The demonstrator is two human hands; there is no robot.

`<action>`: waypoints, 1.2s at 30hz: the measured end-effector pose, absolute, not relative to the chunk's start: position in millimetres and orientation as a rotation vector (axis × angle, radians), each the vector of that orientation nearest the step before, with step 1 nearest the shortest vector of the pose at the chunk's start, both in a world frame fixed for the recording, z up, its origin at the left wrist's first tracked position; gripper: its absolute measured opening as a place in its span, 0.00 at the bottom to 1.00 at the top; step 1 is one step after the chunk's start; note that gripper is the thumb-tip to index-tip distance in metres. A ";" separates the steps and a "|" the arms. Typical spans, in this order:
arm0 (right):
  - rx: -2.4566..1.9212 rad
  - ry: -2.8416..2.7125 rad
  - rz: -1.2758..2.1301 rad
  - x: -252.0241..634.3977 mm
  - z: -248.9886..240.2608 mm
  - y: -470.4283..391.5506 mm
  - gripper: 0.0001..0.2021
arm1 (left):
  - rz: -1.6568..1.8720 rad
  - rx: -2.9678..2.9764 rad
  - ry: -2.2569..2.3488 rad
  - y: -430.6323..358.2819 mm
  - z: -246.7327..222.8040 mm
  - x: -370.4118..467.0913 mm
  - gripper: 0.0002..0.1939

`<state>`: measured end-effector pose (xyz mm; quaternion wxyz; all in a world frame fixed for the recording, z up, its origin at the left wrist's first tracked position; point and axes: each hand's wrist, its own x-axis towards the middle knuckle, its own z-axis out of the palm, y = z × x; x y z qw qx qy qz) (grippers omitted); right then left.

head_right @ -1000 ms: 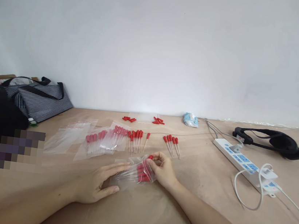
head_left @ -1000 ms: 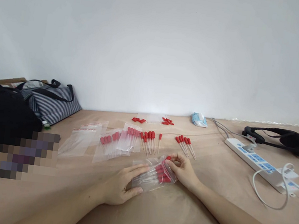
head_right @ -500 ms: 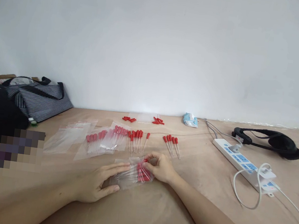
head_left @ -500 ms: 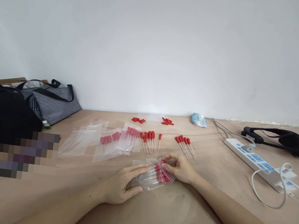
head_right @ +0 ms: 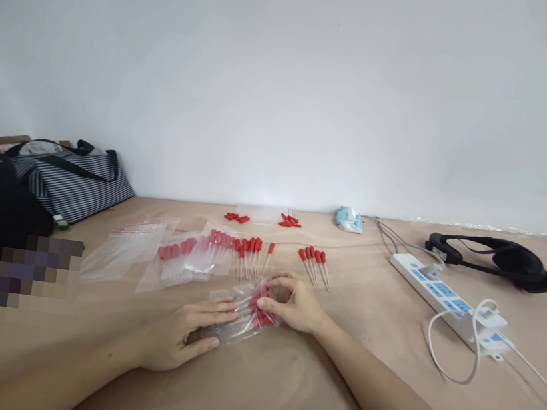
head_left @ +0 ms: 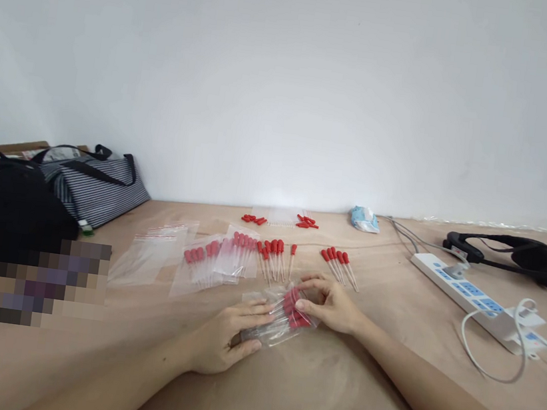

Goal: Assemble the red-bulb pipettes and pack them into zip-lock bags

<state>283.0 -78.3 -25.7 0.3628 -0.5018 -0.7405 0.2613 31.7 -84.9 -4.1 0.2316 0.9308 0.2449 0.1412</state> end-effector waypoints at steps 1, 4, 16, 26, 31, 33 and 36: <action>-1.351 -1.849 0.676 281.2 -27.7 -78.5 0.19 | 0.400 2.560 0.659 -84.6 -4.4 31.6 0.22; -1.405 -1.746 0.761 275.1 -33.2 -78.9 0.18 | 0.419 2.554 0.643 -83.7 -6.0 31.0 0.22; -1.472 -1.453 1.134 284.0 -35.7 -73.8 0.19 | 0.388 2.612 0.761 -84.7 -9.0 31.1 0.22; -1.492 -1.902 1.046 308.5 -15.6 -72.3 0.04 | 0.656 2.725 0.822 -80.6 -15.2 26.7 0.16; -1.716 -2.096 0.412 330.3 4.6 -41.3 0.06 | 0.711 2.682 0.989 -77.4 -14.6 26.5 0.13; -1.804 -2.078 0.275 329.9 10.1 -24.3 0.07 | 0.717 2.671 0.991 -76.2 -15.9 25.8 0.13; -1.874 -2.014 0.163 322.6 11.5 2.1 0.09 | 0.715 2.668 0.994 -75.7 -19.3 24.8 0.12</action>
